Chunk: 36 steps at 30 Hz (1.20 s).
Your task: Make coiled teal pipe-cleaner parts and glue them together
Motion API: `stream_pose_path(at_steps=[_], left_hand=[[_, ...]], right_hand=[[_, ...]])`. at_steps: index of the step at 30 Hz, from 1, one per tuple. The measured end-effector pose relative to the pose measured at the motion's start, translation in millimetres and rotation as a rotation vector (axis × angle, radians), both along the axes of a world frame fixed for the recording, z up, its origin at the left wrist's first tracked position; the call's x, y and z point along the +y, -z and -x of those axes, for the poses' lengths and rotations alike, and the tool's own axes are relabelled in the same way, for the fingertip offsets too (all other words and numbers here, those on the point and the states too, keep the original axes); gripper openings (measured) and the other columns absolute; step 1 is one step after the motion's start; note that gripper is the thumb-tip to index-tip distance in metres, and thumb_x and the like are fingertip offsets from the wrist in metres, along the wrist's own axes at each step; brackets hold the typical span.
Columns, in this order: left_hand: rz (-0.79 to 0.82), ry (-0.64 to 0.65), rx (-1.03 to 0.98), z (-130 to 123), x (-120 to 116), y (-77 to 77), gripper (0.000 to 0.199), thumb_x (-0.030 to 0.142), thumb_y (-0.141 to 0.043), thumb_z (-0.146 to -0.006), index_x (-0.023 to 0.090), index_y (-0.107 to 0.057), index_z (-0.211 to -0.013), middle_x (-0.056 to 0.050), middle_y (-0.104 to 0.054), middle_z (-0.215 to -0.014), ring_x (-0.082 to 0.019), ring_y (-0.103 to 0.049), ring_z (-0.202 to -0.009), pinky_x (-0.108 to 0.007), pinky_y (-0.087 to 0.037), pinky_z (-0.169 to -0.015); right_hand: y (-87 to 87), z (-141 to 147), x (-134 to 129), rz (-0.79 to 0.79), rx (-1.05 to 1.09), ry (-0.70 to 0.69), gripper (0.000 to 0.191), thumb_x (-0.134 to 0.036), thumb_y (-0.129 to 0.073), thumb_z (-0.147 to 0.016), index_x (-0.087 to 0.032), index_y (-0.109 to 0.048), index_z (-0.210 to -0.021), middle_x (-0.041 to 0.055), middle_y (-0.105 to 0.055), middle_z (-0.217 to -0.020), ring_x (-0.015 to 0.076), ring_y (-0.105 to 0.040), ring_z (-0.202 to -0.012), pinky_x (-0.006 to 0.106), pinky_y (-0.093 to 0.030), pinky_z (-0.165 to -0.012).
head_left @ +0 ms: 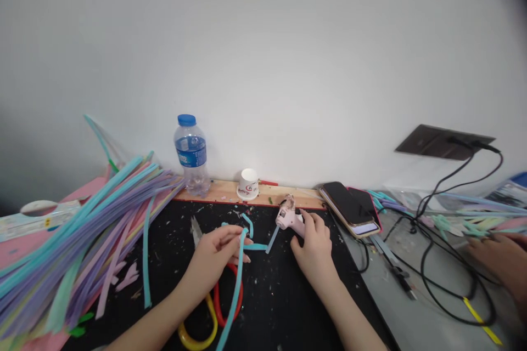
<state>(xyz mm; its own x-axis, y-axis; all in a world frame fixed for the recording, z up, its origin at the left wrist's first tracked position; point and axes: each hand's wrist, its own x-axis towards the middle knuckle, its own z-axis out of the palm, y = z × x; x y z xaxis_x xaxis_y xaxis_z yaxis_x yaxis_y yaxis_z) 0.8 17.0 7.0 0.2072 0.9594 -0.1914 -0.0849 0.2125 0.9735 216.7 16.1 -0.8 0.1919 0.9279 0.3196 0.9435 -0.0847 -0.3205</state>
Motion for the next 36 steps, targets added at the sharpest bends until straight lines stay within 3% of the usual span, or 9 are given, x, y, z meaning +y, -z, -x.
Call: stream_pose_path(at_steps=[4,12,16,20,26,31,36], left_hand=[[0.020,-0.005,-0.043,-0.2,0.6,-0.2,0.023,0.032,-0.058,-0.076,0.015,-0.056,-0.092,-0.008,-0.070,-0.086,-0.015,-0.065,-0.056,-0.028,-0.052,-0.058],[-0.081,0.069,0.044,-1.9,-2.7,-1.5,0.018,0.030,-0.055,-0.078,0.016,-0.059,-0.089,-0.005,-0.070,-0.081,-0.017,-0.066,-0.059,-0.026,-0.051,-0.056],[-0.157,0.109,0.127,-2.0,-5.9,-0.3,0.016,0.028,-0.054,-0.078,0.017,-0.060,-0.088,-0.004,-0.070,-0.077,-0.019,-0.067,-0.063,-0.027,-0.052,-0.060],[-0.124,0.098,0.084,-1.8,-4.7,1.3,0.021,0.028,-0.055,-0.078,0.018,-0.058,-0.096,-0.004,-0.071,-0.083,-0.019,-0.067,-0.064,-0.029,-0.052,-0.061],[0.013,0.023,-0.024,-0.1,0.8,1.1,0.026,0.031,-0.059,-0.075,0.015,-0.059,-0.096,-0.007,-0.071,-0.086,-0.018,-0.068,-0.064,-0.027,-0.052,-0.060],[0.068,-0.061,-0.082,1.4,1.2,-2.7,0.026,0.031,-0.061,-0.074,0.015,-0.060,-0.094,-0.007,-0.071,-0.087,-0.015,-0.066,-0.063,-0.023,-0.051,-0.058],[0.095,-0.104,-0.117,0.8,1.8,-5.9,0.026,0.031,-0.062,-0.072,0.014,-0.060,-0.092,-0.008,-0.071,-0.085,-0.013,-0.065,-0.060,-0.023,-0.050,-0.059]], right_hand=[[2.3,-3.7,2.2,0.111,-0.054,0.046,0.051,-0.018,-0.048,-0.071,-0.015,-0.045,-0.121,0.0129,-0.052,-0.107,0.0303,-0.048,-0.094,0.041,-0.041,-0.073],[-0.8,-2.0,0.5,0.118,-0.064,0.002,0.051,-0.019,-0.048,-0.070,-0.020,-0.045,-0.121,0.0100,-0.052,-0.110,0.0289,-0.047,-0.097,0.040,-0.037,-0.076],[1.3,-6.1,4.6,0.149,0.003,0.007,0.049,-0.019,-0.049,-0.069,-0.019,-0.047,-0.118,0.0099,-0.056,-0.104,0.0284,-0.050,-0.096,0.039,-0.036,-0.076],[1.6,-10.8,6.5,0.125,0.117,-0.014,0.047,-0.016,-0.049,-0.066,-0.020,-0.050,-0.113,0.0087,-0.059,-0.103,0.0276,-0.053,-0.096,0.038,-0.038,-0.078],[-7.9,-7.7,3.2,0.011,0.507,-0.192,0.028,-0.023,-0.050,-0.074,-0.015,-0.058,-0.100,0.0062,-0.065,-0.088,0.0201,-0.059,-0.076,0.027,-0.045,-0.068],[-11.1,-2.7,-4.2,0.057,0.671,-0.298,0.023,-0.031,-0.054,-0.074,-0.013,-0.063,-0.084,0.0047,-0.065,-0.073,0.0180,-0.058,-0.062,0.025,-0.047,-0.055],[-12.7,4.7,-12.6,0.184,0.800,-0.459,0.025,-0.028,-0.060,-0.070,-0.013,-0.064,-0.090,0.0042,-0.064,-0.071,0.0159,-0.056,-0.058,0.024,-0.047,-0.050]])
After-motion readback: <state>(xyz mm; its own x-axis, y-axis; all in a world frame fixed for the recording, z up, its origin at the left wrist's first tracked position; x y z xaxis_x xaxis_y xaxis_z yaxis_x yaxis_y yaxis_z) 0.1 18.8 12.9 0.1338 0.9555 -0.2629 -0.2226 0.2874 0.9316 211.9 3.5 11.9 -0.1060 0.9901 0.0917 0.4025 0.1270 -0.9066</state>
